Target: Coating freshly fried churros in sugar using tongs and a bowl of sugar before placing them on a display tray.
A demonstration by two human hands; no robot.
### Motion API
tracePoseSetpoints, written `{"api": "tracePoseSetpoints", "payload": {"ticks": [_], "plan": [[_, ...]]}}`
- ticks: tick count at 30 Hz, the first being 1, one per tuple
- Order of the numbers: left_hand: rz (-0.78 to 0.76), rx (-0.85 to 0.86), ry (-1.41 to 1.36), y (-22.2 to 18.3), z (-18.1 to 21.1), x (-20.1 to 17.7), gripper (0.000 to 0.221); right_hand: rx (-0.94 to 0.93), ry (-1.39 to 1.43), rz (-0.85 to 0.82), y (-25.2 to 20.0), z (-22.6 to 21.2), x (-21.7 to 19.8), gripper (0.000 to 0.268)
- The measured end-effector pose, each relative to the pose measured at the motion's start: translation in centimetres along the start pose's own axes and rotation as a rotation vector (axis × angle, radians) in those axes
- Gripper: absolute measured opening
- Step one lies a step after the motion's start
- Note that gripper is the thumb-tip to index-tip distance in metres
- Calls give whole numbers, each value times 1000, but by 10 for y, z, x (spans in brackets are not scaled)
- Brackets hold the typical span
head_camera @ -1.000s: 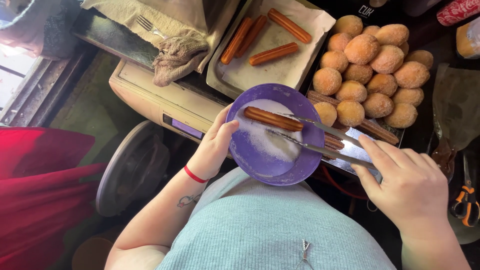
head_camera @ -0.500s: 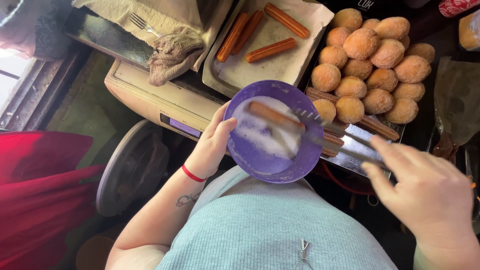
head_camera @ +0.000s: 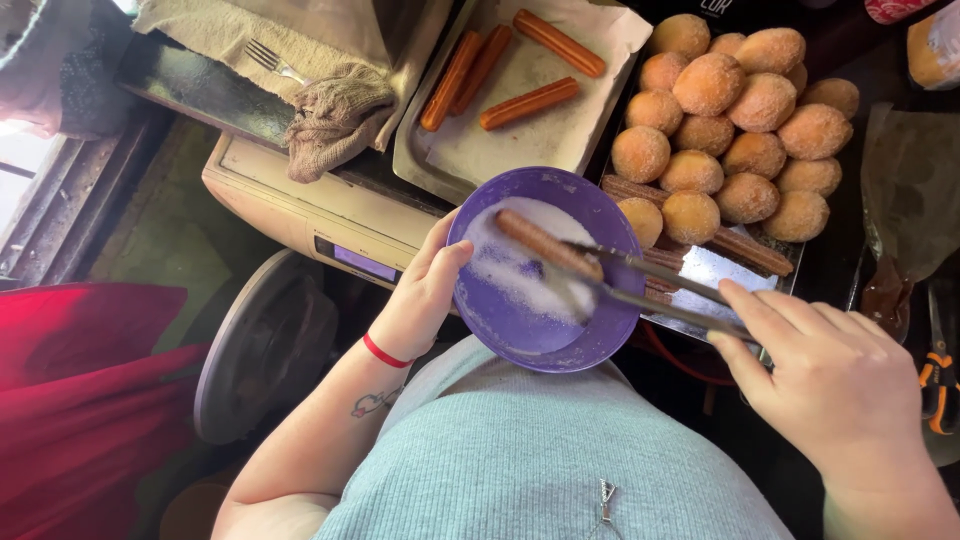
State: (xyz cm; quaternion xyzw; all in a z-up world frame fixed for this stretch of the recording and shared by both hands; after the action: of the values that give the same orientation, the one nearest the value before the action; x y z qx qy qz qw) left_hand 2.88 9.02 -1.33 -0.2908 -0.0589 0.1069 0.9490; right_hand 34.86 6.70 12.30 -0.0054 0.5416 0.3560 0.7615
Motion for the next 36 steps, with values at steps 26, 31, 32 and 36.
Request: {"api": "tracePoseSetpoints", "payload": {"ticks": [26,31,32,36], "plan": [[-103,251,102,13,1,53,56,271,60,-12,-69,80,-31,38],[-212,1272,602,-3,3,33,54,399,226,-8,-125,142,-17,40],[-220,1273,599,-5,7,33,54,405,221,-11,-136,147,-12,40],[19,646,310,-7,53,36,55,308,-148,-181,-161,162,32,42]]}}
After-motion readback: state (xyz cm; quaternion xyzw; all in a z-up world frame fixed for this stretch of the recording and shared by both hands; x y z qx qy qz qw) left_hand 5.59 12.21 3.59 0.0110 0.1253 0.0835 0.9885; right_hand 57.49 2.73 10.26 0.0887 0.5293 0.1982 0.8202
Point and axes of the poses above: each hand's wrist, its own y-axis towards the middle knuckle, its own x-axis out of the palm, z = x × y, the point moved 10 cm from there along y, towards the middle knuckle, and after that the axes turned 11 degrees about z, right-handed, at the moved point
